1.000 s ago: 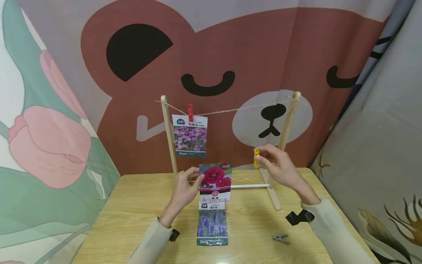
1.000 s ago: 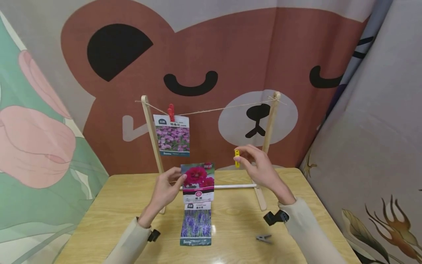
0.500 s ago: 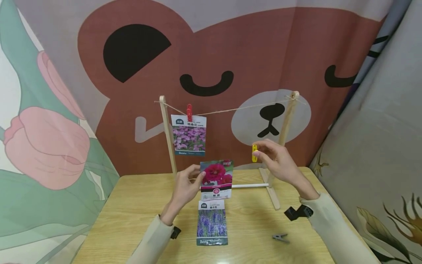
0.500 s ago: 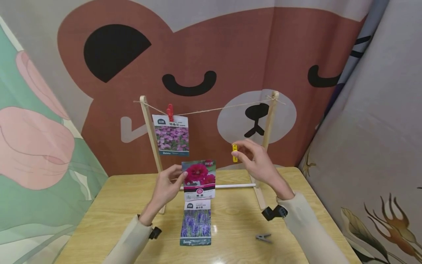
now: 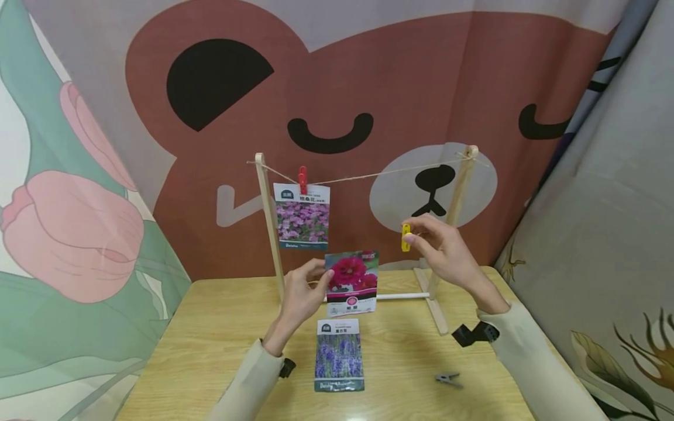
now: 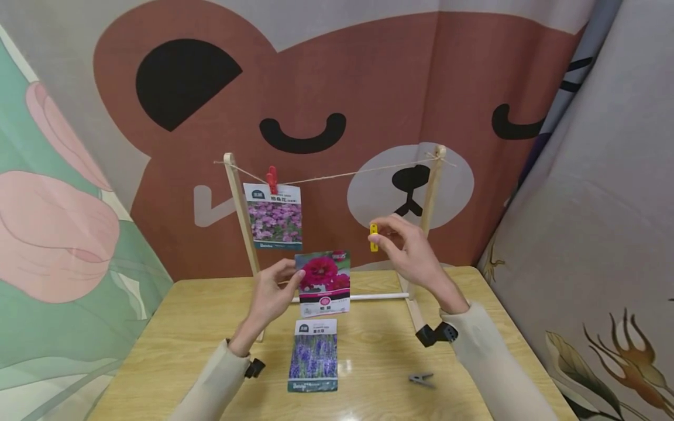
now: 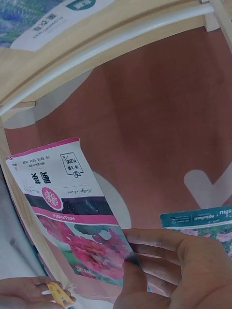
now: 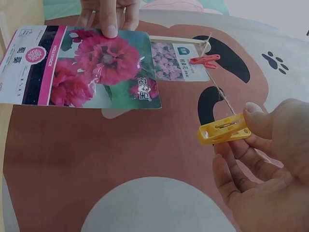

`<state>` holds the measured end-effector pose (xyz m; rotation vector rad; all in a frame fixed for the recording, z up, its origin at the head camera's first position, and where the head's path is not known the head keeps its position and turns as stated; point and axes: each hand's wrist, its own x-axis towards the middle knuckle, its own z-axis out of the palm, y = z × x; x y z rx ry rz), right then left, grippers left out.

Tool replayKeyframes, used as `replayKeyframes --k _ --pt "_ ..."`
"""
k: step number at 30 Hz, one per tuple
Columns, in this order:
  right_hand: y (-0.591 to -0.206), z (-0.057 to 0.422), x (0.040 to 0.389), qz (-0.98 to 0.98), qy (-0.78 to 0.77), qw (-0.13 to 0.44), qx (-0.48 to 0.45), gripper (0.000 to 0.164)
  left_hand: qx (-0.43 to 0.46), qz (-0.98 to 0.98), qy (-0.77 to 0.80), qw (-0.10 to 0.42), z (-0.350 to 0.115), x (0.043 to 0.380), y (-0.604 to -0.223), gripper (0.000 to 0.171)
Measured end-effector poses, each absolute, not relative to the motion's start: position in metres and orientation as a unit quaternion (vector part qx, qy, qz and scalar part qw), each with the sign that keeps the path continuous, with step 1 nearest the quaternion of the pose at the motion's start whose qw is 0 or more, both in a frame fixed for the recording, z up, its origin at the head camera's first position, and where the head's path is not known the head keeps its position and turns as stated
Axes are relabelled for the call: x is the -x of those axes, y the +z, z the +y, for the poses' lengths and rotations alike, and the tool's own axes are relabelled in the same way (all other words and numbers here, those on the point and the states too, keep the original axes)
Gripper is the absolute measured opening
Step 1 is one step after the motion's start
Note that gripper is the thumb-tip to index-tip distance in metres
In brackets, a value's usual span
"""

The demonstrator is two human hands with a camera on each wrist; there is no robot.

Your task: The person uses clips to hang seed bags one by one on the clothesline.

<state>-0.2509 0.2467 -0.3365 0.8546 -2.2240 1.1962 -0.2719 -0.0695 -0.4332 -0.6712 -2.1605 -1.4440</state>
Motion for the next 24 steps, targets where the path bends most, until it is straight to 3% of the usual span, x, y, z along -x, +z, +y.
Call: replayKeyframes --k 12,24 --pt "-0.322 0.245 0.254 -0.811 0.432 0.251 -0.303 0.024 0.253 -0.782 -0.53 0.211 -0.059 0.273 -0.423 0.021" --pt "-0.308 0.239 0.261 -0.801 0.433 0.279 -0.304 0.023 0.258 -0.788 -0.504 0.241 -0.051 0.28 -0.408 0.023"
